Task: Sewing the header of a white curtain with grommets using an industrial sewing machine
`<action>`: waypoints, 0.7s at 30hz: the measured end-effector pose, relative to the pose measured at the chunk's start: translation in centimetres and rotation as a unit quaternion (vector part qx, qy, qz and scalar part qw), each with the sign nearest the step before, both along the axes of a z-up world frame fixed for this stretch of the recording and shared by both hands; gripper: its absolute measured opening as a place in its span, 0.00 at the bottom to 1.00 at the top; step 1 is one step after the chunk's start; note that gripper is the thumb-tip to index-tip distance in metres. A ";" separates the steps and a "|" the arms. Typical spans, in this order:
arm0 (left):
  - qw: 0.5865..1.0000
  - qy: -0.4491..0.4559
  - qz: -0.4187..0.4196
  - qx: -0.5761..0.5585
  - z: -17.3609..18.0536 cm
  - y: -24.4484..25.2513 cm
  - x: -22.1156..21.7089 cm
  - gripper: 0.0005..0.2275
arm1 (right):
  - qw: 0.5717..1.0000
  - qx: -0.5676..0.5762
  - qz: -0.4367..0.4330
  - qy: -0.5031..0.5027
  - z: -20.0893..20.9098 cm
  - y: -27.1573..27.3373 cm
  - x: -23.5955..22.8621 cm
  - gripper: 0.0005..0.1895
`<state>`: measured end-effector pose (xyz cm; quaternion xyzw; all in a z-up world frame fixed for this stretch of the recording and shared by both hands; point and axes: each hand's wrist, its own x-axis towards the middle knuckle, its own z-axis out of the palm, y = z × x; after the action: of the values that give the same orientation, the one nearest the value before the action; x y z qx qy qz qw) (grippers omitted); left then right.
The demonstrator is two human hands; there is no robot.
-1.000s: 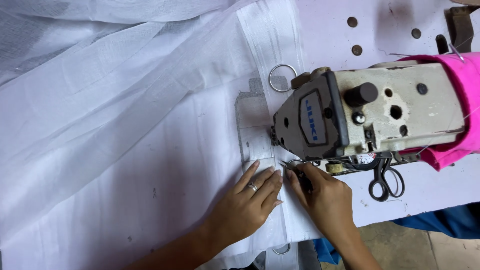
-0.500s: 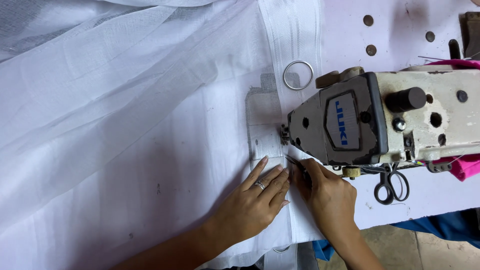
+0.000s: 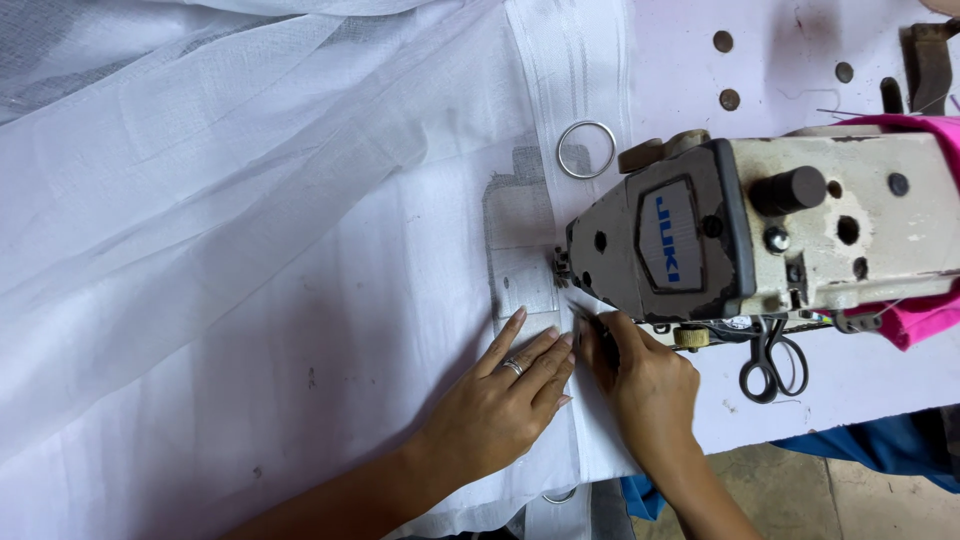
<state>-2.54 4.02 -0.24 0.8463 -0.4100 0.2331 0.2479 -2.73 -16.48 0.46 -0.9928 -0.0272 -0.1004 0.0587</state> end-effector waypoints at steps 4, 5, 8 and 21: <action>1.000 0.003 -0.010 -0.016 0.7 0.2 0.5 0.11 | 0.999 0.026 0.001 -0.021 0.0 -0.1 0.5 0.12; 0.999 0.035 -0.026 -0.029 1.2 0.4 0.9 0.11 | 0.999 0.050 -0.016 -0.001 0.1 -0.2 0.3 0.12; 0.994 0.088 -0.019 -0.067 2.4 0.2 2.1 0.09 | 0.994 0.100 -0.033 0.012 -0.4 -0.8 0.0 0.13; 0.981 0.041 0.189 0.023 0.5 -2.8 4.3 0.07 | 0.983 0.171 -0.055 0.016 -2.4 -0.8 -0.2 0.16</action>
<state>1.77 1.22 0.30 0.9227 -0.2375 0.2316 0.1967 -2.91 -17.24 -1.91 -0.9695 0.0465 -0.0904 0.2228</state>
